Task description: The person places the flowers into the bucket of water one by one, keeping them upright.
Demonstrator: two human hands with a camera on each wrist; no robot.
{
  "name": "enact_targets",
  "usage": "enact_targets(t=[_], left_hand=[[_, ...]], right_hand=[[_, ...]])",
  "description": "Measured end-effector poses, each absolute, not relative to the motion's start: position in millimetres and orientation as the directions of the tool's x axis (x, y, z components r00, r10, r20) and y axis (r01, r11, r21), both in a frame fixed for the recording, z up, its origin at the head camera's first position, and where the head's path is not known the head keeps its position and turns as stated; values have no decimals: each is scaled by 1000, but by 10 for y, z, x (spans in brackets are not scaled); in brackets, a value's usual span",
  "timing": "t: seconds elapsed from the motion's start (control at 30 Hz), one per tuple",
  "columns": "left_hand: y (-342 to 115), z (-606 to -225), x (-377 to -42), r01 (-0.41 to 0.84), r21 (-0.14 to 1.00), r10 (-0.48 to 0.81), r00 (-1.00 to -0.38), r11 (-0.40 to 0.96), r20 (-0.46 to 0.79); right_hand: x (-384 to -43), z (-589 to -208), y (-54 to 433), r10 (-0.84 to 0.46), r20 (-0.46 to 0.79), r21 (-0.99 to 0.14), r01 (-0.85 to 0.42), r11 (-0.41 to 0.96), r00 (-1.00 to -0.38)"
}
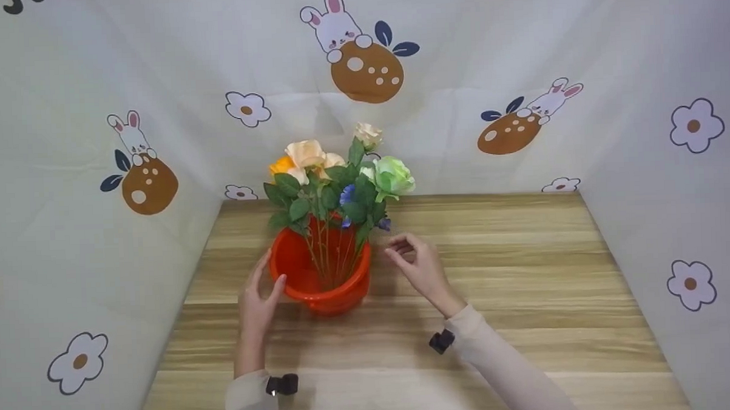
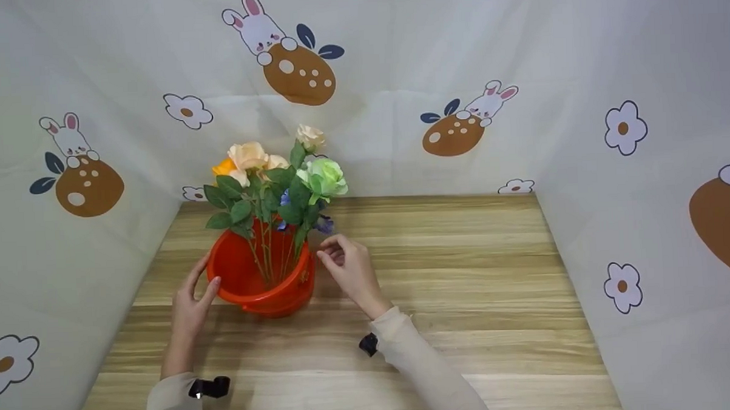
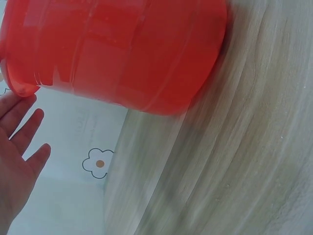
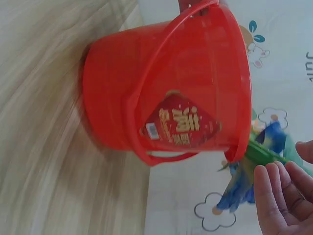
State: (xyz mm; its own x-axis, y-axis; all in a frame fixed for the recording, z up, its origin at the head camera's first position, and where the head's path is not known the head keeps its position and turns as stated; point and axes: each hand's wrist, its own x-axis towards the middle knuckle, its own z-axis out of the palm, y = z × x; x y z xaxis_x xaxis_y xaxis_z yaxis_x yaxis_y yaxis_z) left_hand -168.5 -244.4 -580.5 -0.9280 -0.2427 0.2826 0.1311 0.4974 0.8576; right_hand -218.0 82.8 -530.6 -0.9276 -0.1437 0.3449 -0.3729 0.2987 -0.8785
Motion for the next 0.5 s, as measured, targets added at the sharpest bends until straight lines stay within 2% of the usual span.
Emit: enact_targets(t=[0.27,0.4,0.5], left_hand=[[-2519,-5782,-1659,129,866,-233,-935,483,269],[-2662,-5646,-1673,81,831,-216,-947,550,236],[-2811,-5431,-1761,37,747,-228,-941,663,249]], right_hand=[[-2278,-5268,1430,-27,283,-913,-278,298,-959],[-2436,-5122,1869,14,349,-877,-321,356,-937],[-2573,-4933,2181,25,437,-814,-383,437,-899]])
